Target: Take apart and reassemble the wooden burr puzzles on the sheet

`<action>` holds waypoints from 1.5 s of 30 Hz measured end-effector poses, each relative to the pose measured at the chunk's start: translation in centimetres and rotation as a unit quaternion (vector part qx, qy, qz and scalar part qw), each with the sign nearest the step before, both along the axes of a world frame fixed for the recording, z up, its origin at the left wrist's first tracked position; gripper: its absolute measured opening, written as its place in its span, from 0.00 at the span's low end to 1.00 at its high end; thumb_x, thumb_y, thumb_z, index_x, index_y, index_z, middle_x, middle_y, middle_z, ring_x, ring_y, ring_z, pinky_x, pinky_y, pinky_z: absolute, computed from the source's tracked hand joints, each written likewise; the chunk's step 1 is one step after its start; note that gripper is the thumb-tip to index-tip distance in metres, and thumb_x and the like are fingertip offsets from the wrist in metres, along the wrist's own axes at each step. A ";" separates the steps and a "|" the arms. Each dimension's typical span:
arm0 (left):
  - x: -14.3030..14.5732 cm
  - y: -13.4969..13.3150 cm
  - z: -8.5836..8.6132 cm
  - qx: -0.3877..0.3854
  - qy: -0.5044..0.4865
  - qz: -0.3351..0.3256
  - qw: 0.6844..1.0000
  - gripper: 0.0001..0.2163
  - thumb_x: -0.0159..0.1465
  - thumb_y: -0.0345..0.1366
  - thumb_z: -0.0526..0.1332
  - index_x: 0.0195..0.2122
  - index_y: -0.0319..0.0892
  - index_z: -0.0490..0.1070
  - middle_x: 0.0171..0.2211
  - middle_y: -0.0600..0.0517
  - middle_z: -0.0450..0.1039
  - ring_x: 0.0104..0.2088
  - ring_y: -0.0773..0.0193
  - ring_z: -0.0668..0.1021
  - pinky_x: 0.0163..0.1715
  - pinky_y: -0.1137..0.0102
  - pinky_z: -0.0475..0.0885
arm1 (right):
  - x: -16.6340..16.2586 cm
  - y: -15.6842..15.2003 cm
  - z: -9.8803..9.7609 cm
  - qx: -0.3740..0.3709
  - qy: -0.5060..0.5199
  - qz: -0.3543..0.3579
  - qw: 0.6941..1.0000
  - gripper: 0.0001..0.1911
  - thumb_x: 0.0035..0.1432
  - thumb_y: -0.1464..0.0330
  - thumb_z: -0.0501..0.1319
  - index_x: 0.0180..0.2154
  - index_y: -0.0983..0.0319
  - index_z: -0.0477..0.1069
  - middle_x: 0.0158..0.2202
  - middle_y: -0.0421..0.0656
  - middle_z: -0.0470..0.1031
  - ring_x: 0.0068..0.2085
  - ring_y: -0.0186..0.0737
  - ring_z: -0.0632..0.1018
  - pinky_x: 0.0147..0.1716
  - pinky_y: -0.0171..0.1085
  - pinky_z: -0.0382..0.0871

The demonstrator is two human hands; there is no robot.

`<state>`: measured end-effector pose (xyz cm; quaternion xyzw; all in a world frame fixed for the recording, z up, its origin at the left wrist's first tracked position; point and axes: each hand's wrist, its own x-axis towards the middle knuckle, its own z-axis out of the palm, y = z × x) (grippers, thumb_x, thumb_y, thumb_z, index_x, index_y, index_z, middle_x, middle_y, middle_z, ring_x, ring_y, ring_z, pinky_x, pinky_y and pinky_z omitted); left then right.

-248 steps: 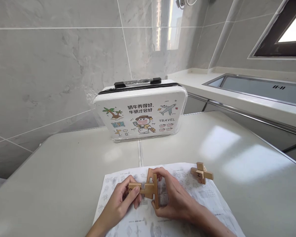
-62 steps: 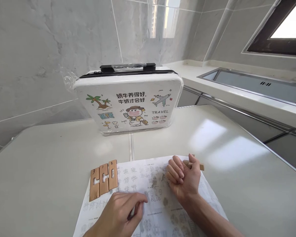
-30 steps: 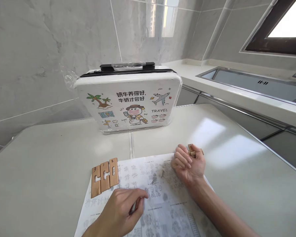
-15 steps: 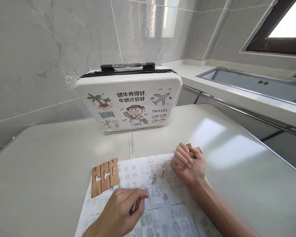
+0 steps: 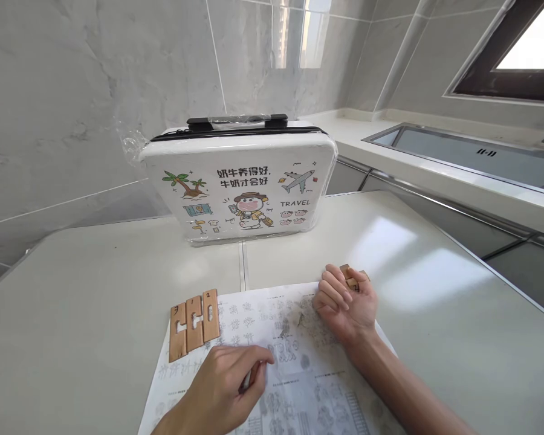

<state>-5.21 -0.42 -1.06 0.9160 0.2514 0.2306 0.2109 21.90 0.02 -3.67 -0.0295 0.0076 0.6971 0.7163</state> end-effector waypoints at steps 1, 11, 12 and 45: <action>0.0 0.0 0.0 0.000 0.000 0.001 1.000 0.10 0.71 0.25 0.54 0.45 0.44 0.72 0.20 0.61 0.67 0.18 0.70 0.68 0.24 0.74 0.66 | 0.1 0.0 -0.1 0.004 0.001 0.000 1.000 0.19 0.63 0.67 0.59 0.28 0.55 0.48 0.16 0.29 0.54 0.16 0.31 0.63 0.15 0.31 0.59; 0.0 0.1 0.1 -0.004 0.003 -0.001 1.000 0.10 0.72 0.26 0.54 0.46 0.44 0.72 0.21 0.61 0.69 0.18 0.70 0.70 0.24 0.73 0.67 | -0.1 0.0 0.3 0.011 -0.084 -0.009 0.996 0.16 0.67 0.67 0.61 0.28 0.57 0.56 0.16 0.28 0.53 0.15 0.28 0.56 0.15 0.28 0.55; 0.0 0.1 0.0 -0.005 0.003 0.000 1.000 0.10 0.72 0.26 0.54 0.46 0.44 0.72 0.21 0.61 0.69 0.18 0.70 0.70 0.24 0.73 0.66 | -0.3 0.0 0.5 0.007 -0.104 0.000 0.995 0.16 0.67 0.66 0.61 0.28 0.57 0.58 0.16 0.28 0.53 0.15 0.28 0.54 0.15 0.27 0.54; -0.9 0.0 0.6 -0.172 -0.104 -0.014 0.979 0.35 0.56 0.46 0.79 0.63 0.59 0.68 0.61 0.44 0.65 0.57 0.48 0.76 0.54 0.57 0.79 | -6.8 -3.0 0.7 0.302 -0.852 0.028 0.426 0.09 0.47 0.64 0.63 0.31 0.58 0.65 0.29 0.41 0.73 0.29 0.40 0.71 0.27 0.38 0.54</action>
